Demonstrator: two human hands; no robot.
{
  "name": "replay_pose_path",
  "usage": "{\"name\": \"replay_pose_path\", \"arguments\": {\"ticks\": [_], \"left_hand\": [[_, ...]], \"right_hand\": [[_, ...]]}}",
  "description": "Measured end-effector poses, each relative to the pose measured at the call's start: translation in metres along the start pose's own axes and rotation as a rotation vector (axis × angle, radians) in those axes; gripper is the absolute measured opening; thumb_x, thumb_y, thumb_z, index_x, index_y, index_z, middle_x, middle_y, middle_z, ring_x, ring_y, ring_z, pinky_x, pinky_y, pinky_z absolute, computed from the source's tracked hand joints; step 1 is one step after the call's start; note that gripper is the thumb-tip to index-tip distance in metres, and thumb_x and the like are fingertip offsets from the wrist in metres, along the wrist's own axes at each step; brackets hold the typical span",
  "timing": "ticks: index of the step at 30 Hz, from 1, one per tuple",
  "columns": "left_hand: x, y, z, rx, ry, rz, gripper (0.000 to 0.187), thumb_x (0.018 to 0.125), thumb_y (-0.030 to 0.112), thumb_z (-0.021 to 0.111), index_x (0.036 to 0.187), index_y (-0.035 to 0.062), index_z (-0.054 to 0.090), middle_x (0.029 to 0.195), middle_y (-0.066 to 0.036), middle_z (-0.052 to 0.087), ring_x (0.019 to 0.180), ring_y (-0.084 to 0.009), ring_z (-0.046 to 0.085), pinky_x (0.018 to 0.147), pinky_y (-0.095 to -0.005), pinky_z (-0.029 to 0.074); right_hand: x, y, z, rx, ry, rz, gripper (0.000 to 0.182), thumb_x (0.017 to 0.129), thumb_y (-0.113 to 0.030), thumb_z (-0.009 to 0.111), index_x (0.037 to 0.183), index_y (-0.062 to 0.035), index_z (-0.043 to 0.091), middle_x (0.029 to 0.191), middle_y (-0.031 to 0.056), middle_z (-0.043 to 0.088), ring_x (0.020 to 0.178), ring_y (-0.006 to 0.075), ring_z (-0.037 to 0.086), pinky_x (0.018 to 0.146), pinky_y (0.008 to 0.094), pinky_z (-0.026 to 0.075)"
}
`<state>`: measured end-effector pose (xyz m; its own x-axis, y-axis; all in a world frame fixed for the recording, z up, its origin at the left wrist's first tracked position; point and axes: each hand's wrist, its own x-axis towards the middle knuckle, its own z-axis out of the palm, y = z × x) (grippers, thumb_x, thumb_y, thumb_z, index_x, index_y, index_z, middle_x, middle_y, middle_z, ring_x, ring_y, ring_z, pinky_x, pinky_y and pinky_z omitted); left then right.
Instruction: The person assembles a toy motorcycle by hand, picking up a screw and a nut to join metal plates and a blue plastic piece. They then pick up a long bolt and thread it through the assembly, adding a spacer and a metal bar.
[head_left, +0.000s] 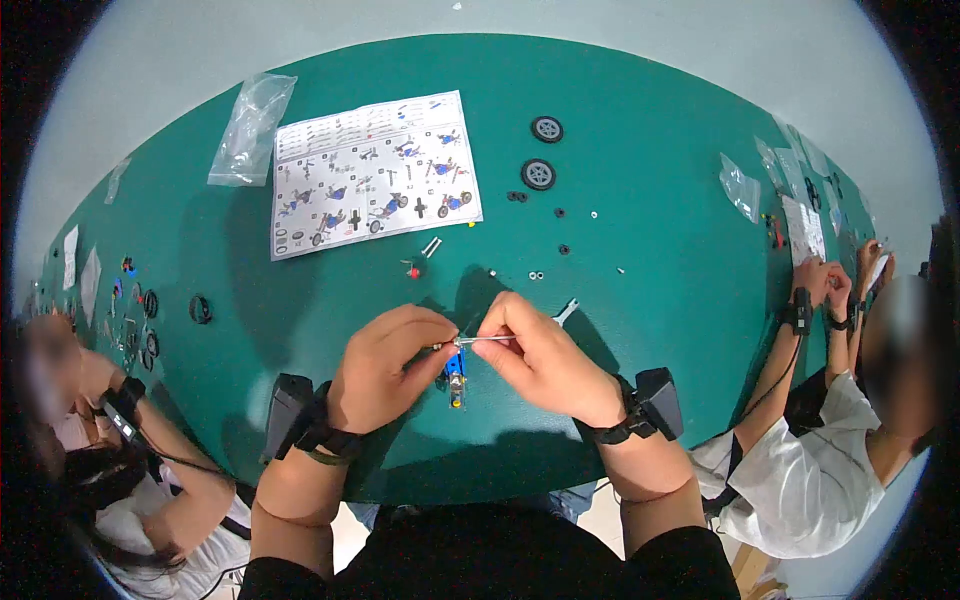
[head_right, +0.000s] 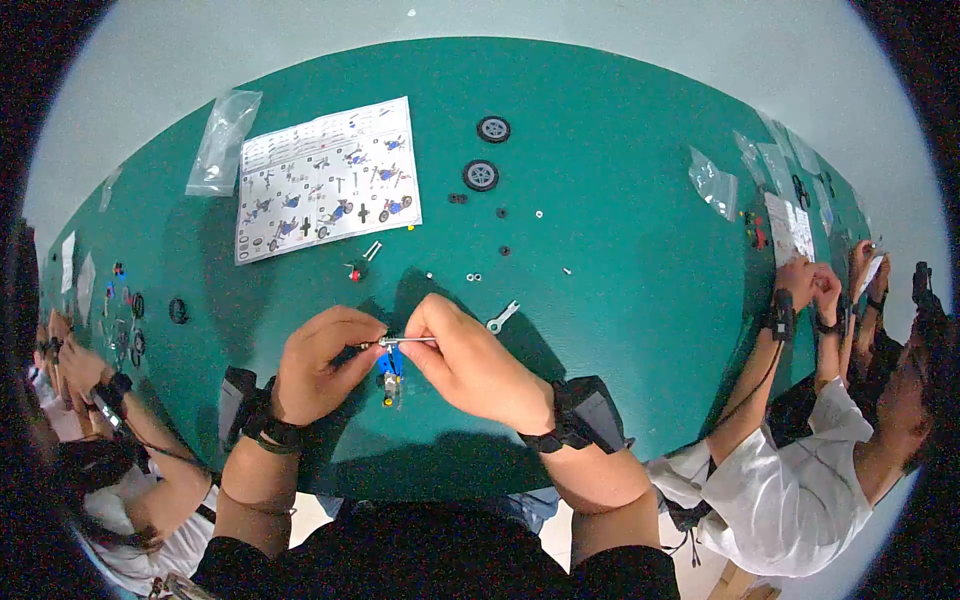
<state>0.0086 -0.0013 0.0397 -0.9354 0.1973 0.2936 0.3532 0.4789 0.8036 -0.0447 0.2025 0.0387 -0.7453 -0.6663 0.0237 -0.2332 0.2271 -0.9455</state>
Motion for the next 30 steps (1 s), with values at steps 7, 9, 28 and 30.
{"name": "replay_pose_path", "arguments": {"ticks": [7,9,28,30], "left_hand": [[0.001,0.002,0.000,0.035,0.003,0.012,0.022,0.075,-0.001,0.073,0.094,0.0022,0.063,0.095,-0.012,0.066,0.084,-0.0297,0.065,0.071,-0.0351,0.053],[0.002,0.002,0.000,0.053,0.008,0.027,0.022,0.075,-0.001,0.073,0.094,0.0023,0.063,0.095,-0.012,0.066,0.084,-0.0297,0.065,0.071,-0.0352,0.053],[0.001,-0.021,0.004,-0.236,0.071,-0.184,0.029,0.080,0.012,0.076,0.105,0.0069,0.063,0.095,-0.001,0.058,0.076,-0.0085,0.051,0.062,-0.0216,0.038],[0.001,-0.022,0.004,-0.252,0.065,-0.203,0.029,0.080,0.012,0.076,0.105,0.0070,0.063,0.090,0.000,0.056,0.074,-0.0078,0.048,0.062,-0.0215,0.037]], "right_hand": [[-0.002,0.001,-0.001,-0.059,0.028,-0.063,0.012,0.092,-0.013,0.059,0.091,-0.0029,0.052,0.078,0.0170,0.058,0.073,0.0356,0.060,0.065,0.0423,0.045],[0.000,0.002,-0.005,-0.131,-0.012,-0.103,0.011,0.093,-0.015,0.057,0.096,-0.0048,0.056,0.078,0.0164,0.060,0.072,0.0364,0.060,0.063,0.0437,0.045],[-0.013,0.015,-0.075,-0.588,-0.080,0.143,0.013,0.075,-0.006,0.069,0.084,-0.0058,0.059,0.084,0.0116,0.055,0.085,0.0323,0.054,0.079,0.0419,0.041],[-0.012,0.015,-0.071,-0.600,-0.035,0.133,0.013,0.076,-0.006,0.069,0.084,-0.0049,0.059,0.083,0.0119,0.055,0.085,0.0330,0.054,0.078,0.0416,0.041]]}}
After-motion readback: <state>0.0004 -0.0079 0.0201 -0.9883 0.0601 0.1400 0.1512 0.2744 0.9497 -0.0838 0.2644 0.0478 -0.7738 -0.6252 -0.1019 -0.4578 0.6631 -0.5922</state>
